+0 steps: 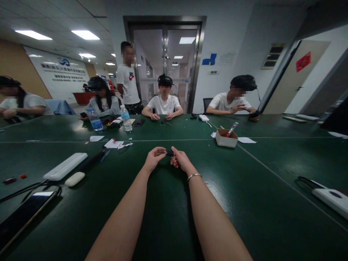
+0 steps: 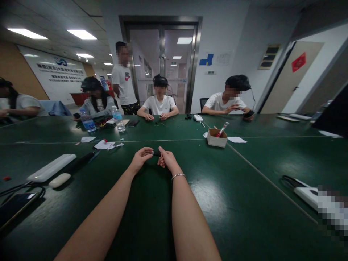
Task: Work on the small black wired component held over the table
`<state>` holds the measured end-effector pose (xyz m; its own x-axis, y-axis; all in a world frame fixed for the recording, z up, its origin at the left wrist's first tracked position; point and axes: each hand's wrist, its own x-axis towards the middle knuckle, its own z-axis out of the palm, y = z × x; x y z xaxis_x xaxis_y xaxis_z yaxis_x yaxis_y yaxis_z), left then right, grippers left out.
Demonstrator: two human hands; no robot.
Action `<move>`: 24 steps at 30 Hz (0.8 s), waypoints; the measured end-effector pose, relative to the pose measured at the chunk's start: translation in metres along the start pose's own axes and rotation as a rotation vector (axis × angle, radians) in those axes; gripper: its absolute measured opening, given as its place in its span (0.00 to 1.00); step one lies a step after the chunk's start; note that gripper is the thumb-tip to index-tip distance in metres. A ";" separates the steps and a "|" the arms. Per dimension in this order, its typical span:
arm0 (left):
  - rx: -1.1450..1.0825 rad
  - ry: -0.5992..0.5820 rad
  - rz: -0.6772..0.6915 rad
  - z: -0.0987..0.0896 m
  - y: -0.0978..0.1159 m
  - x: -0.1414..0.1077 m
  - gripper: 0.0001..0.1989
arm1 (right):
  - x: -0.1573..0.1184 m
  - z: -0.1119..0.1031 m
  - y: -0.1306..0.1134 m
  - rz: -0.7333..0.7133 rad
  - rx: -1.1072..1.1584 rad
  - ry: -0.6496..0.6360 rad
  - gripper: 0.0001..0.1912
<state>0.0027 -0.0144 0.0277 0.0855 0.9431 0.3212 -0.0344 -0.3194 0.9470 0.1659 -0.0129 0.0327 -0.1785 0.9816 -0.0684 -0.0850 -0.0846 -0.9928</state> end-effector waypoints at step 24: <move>-0.045 0.073 -0.072 -0.002 -0.012 0.004 0.14 | 0.000 -0.007 0.001 0.027 0.181 -0.127 0.20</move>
<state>0.0012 -0.0066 0.0179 0.0164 0.9683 0.2492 -0.0752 -0.2473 0.9660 0.1726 -0.0116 0.0314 -0.3045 0.9499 -0.0707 -0.2512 -0.1517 -0.9560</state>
